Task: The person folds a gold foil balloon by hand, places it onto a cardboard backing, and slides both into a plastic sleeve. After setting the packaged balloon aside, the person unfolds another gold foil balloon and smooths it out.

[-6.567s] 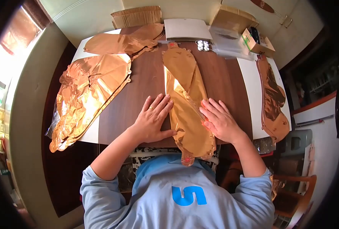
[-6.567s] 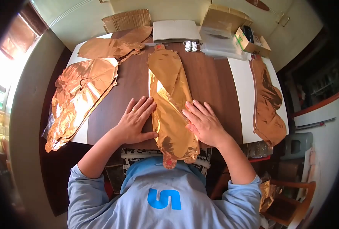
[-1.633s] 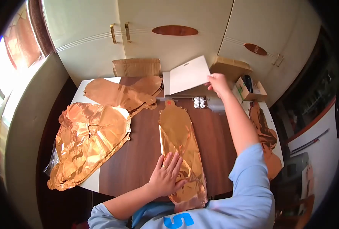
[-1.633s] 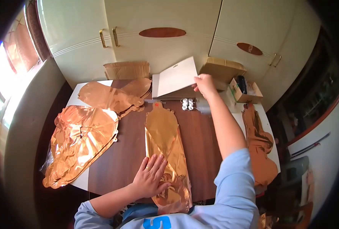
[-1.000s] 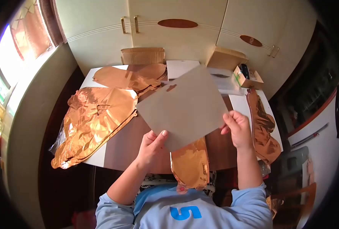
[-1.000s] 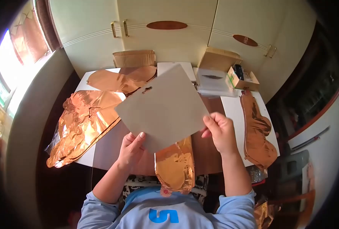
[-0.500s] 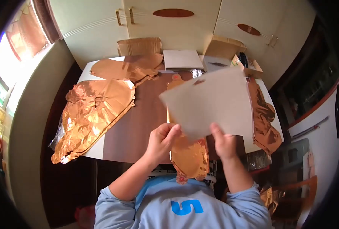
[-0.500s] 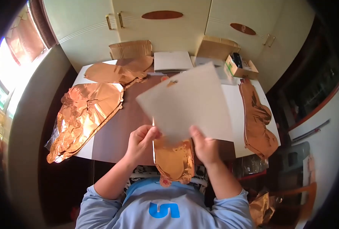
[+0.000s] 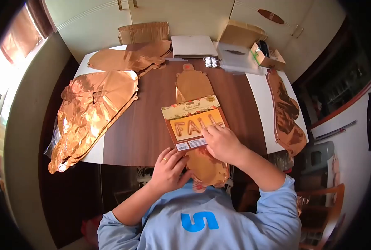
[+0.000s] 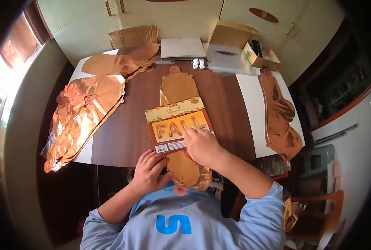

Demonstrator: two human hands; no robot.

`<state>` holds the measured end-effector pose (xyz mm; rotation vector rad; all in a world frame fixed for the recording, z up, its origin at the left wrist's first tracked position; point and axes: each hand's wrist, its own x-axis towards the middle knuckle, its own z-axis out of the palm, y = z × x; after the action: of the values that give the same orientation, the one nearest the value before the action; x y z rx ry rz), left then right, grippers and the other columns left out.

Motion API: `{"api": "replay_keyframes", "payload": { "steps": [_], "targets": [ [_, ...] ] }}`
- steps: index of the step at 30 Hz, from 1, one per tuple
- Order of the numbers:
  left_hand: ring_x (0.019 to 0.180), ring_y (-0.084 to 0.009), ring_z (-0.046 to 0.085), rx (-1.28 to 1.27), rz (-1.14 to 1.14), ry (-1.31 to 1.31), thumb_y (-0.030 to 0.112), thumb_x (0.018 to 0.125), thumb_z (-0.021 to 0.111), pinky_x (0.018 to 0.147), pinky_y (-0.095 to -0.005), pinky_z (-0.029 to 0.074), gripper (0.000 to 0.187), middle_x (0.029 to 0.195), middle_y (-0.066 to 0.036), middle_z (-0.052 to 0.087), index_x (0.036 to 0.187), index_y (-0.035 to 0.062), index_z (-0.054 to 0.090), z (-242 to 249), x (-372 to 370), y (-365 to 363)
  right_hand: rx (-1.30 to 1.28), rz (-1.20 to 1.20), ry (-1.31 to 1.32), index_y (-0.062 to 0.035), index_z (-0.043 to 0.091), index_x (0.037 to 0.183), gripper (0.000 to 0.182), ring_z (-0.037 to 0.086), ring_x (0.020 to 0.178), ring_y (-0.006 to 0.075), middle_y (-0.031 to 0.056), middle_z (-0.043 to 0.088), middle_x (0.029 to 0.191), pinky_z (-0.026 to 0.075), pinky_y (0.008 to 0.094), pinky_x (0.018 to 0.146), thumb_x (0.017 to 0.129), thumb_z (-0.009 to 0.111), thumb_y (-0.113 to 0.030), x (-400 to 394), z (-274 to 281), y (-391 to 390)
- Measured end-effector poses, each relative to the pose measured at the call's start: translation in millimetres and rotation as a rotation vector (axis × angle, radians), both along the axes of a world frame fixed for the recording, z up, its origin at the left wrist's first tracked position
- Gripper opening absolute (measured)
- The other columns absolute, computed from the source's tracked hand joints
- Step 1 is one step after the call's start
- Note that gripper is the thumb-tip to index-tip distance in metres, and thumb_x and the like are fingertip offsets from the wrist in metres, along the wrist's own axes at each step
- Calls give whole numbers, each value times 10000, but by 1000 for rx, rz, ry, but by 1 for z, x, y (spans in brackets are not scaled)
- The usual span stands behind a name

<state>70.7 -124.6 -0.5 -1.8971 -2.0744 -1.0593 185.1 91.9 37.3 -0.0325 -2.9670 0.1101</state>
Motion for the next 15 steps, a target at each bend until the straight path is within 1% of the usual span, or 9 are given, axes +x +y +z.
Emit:
{"api": "replay_keyframes", "payload": {
  "steps": [2,5,6,9,10,11,13,14,15],
  "targets": [
    [910,-281,614,109,44,31,198,733,774,866,-444,457,274,1003,-91,633,950,61,679,9,2,0,-213,55,-57,49,587,1203,518,612,1013,343,176,609,1055,484,436,938,765,709,-200,10,11,6],
    [851,-274,593,126,93,40,151,713,768,823,-432,446,219,956,-75,617,887,73,661,8,-8,0,-313,81,-96,43,566,1266,597,572,1098,352,196,612,1129,426,468,1010,740,717,-195,31,41,14],
    [851,-301,572,115,103,46,124,705,763,818,-444,441,252,963,-90,599,915,72,635,12,-12,0,-355,39,-250,30,513,1356,717,495,1255,365,221,561,1292,352,486,1107,718,730,-217,38,52,14],
    [891,-325,551,151,212,50,122,712,755,813,-453,430,344,1007,-114,580,1019,70,608,23,-22,10,-269,130,-205,13,438,1443,832,384,1395,371,234,443,1456,265,504,1185,707,748,-221,68,40,2],
    [1085,-396,534,38,202,10,162,743,759,932,-498,428,493,1179,-177,565,1186,54,573,20,-27,6,-282,76,-287,4,370,1497,935,262,1482,363,238,306,1567,170,527,1225,690,777,-237,79,32,-4],
    [1154,-406,508,-17,181,-10,199,762,756,985,-514,401,518,1242,-188,546,1224,54,575,22,-29,8,-250,63,-284,-8,359,1509,964,253,1493,350,230,300,1579,162,543,1222,680,799,-228,86,25,-10],
    [1292,-427,457,-134,141,-51,274,800,749,1090,-545,347,573,1369,-211,508,1301,54,579,31,-34,17,-18,69,-241,-28,429,1472,777,331,1465,334,209,374,1552,229,536,1206,783,740,-208,93,4,-19],
    [1411,-443,343,-236,79,-94,326,854,711,1163,-579,263,618,1485,-213,426,1402,100,539,28,-37,20,21,79,-108,-31,476,1431,672,383,1431,328,199,426,1514,270,525,1191,818,701,-192,95,-13,-21],
    [1412,-435,348,-279,35,-47,333,865,698,1160,-579,269,602,1487,-205,429,1402,112,542,23,-41,23,62,89,27,-35,523,1389,571,435,1397,323,189,479,1476,310,515,1175,854,663,-176,96,-32,-20]
  ]
}}
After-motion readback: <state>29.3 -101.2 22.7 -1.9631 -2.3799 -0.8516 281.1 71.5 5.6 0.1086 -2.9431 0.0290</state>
